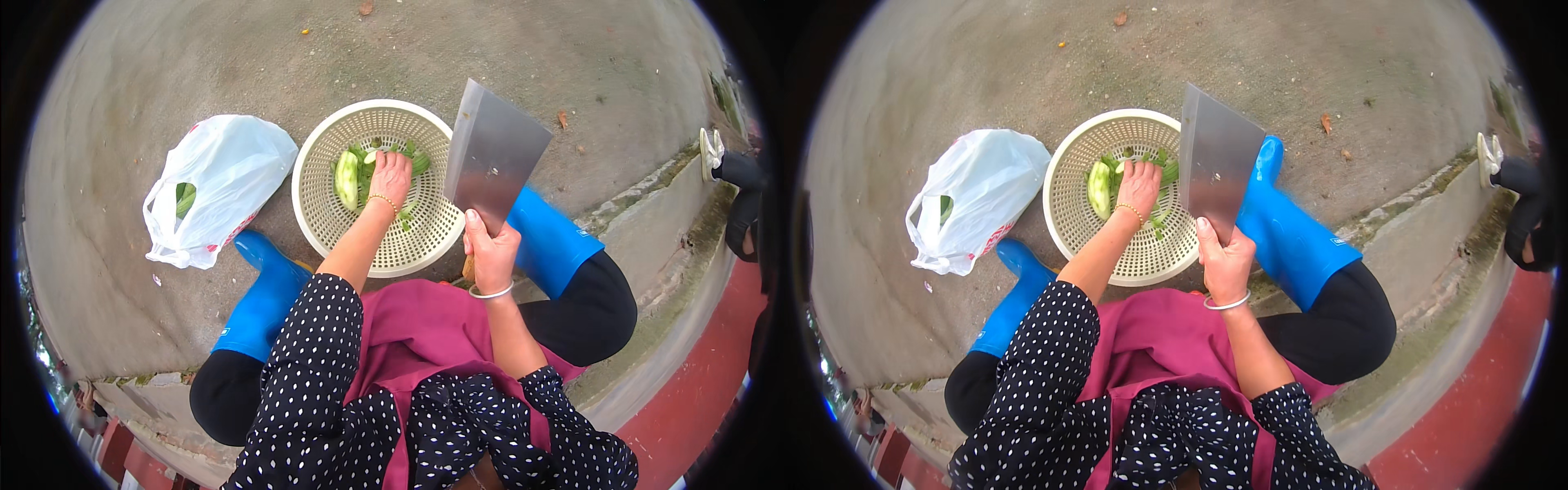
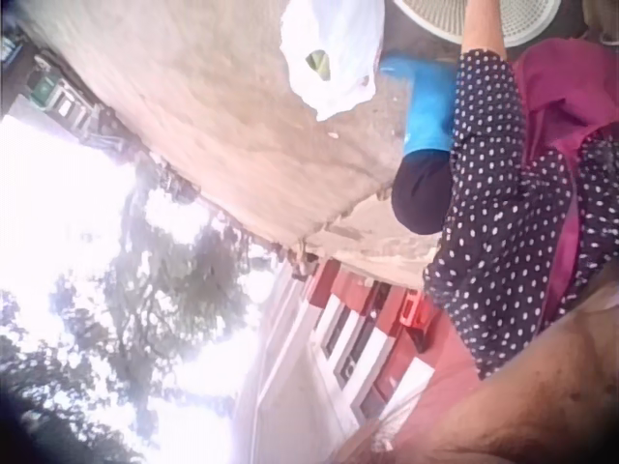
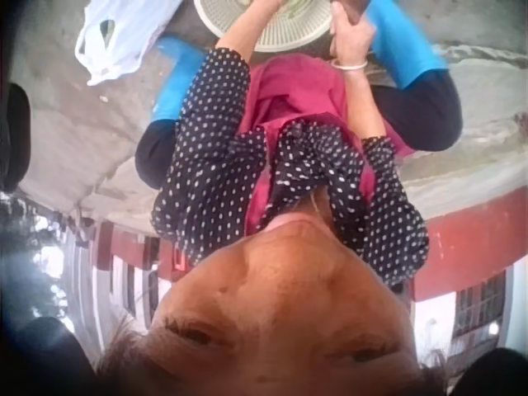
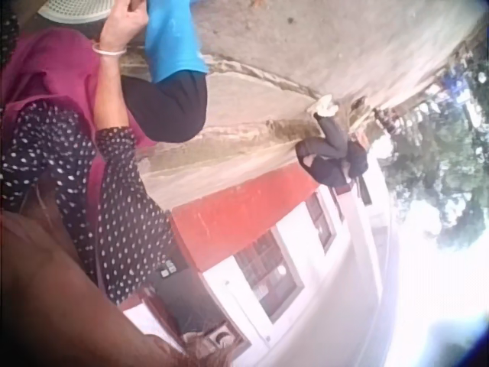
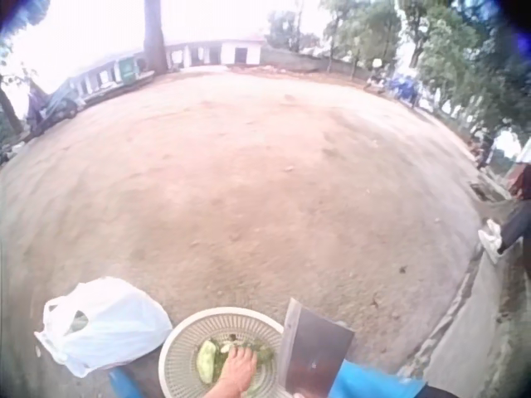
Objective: The person sits on the ground and slices green vegetables using a cleaver, placing the cut pieces into a white colander. The person handles the vegetables one at a time and continues slicing throughout the clip.
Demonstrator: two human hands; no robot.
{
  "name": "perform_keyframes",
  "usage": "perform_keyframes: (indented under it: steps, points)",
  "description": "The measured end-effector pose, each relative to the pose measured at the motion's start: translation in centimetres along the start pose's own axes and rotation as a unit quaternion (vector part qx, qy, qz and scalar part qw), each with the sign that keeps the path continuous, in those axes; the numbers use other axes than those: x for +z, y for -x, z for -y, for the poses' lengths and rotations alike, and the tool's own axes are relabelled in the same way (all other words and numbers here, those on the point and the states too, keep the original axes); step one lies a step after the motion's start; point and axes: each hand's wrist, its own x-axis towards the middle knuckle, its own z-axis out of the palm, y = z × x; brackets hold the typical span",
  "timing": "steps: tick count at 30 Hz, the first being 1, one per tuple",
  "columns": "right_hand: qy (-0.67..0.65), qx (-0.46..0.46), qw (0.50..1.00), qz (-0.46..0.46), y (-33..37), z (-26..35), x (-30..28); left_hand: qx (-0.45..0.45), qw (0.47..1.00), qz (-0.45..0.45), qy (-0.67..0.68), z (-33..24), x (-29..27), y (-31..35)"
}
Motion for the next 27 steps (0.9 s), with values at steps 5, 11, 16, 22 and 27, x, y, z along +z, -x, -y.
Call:
perform_keyframes:
  steps: [5,11,16,22,27]
  points:
    - [0.002,-0.018,1.0,-0.021,-0.3,0.0,-0.5,-0.08,0.98,0.022,0.183,1.9,-2.8,-0.5]
    - [0.076,-0.087,0.993,0.003,0.0,-0.9,-1.1,-0.267,0.562,0.051,0.782,3.9,-12.5,3.4]
    - [0.15,-0.226,0.96,0.065,2.6,1.8,0.2,-0.19,0.284,-0.015,0.94,4.2,-15.4,7.4]
    - [0.299,-0.491,0.817,0.049,6.7,3.9,0.1,-0.277,0.173,-0.162,0.931,-1.2,-21.6,10.8]
    - [0.335,-0.581,0.733,0.111,10.2,3.7,0.9,-0.253,0.089,-0.118,0.956,-1.3,-15.5,16.2]
